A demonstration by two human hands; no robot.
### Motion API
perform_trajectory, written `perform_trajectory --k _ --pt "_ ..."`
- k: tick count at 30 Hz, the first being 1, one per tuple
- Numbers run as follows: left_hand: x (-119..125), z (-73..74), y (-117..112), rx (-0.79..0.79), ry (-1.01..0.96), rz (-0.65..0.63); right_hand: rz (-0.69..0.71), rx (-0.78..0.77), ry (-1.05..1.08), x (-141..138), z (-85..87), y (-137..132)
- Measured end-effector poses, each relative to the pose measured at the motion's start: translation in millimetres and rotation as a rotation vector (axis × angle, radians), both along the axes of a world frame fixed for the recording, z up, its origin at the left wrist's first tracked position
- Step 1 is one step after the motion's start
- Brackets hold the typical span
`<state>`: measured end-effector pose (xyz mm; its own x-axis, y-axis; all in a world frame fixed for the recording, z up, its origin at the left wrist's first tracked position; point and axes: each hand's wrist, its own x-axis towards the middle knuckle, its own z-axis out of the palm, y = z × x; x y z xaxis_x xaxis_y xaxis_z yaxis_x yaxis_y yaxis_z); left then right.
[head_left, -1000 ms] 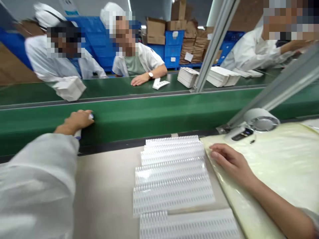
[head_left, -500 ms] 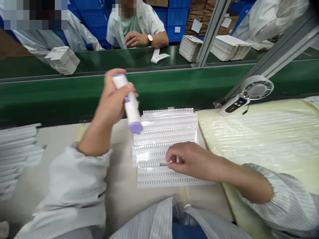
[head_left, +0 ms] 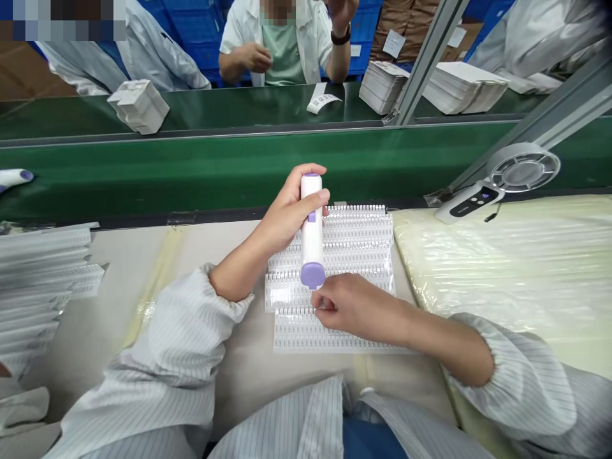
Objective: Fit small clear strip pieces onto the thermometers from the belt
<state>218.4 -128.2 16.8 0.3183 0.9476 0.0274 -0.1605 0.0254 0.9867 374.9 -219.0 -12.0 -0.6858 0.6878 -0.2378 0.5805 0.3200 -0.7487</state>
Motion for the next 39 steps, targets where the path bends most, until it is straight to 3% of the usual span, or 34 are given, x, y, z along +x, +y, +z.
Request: perform_trajectory --k 19,22,25,27,29,31,33,39 --pt "9.7 -11.2 -5.1 0.017 -0.013 0.011 0.11 -0.025 -0.014 -0.5 7.5 -5.6" --pt "10.0 -11.4 -7.5 -0.007 0.002 0.033 0.154 -0.045 0.029 6.4 18.1 -9.5" --pt "9.9 -10.8 -11.0 -0.052 0.031 0.064 0.155 -0.193 0.184 22.6 42.4 -12.8" --pt "10.6 -9.4 -14.5 -0.086 0.054 0.085 0.037 -0.295 0.388 34.9 57.9 -10.7" --pt "13.0 -6.9 -19.5 -0.114 0.066 0.09 -0.2 -0.281 0.642 43.9 65.3 -2.6" --pt "17.8 -3.8 -26.3 -0.135 0.068 0.066 -0.46 -0.174 0.872 47.2 62.1 11.0" --pt "24.2 -1.0 -33.8 -0.142 0.062 0.033 -0.618 -0.124 1.007 45.2 51.5 26.3" --pt "39.7 4.4 -50.1 -0.156 0.062 0.006 -0.713 -0.138 1.03 30.2 25.8 43.8"
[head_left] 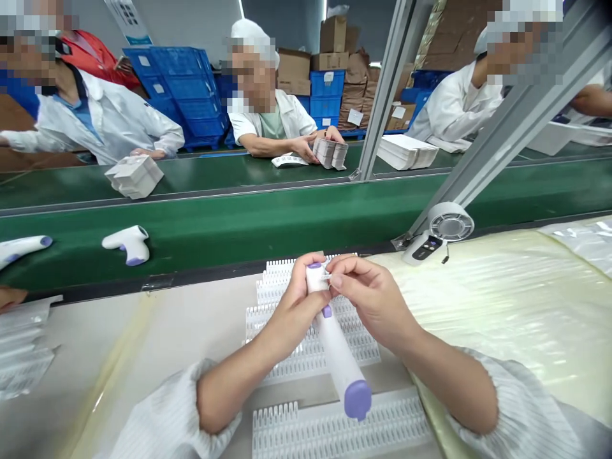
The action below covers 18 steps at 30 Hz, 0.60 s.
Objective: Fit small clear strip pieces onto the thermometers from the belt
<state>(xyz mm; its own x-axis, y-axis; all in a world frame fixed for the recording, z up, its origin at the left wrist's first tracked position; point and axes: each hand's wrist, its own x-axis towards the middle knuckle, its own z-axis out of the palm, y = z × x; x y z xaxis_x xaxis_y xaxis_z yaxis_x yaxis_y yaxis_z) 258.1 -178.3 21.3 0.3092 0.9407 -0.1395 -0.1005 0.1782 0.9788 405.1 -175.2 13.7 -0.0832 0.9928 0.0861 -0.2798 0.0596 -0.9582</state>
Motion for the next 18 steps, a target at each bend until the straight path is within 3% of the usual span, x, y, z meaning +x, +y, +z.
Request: perform_trajectory --k 18 --pt "-1.6 -8.0 -6.2 -0.01 0.019 -0.011 -0.092 0.041 -0.108 -6.5 -0.3 -6.7"
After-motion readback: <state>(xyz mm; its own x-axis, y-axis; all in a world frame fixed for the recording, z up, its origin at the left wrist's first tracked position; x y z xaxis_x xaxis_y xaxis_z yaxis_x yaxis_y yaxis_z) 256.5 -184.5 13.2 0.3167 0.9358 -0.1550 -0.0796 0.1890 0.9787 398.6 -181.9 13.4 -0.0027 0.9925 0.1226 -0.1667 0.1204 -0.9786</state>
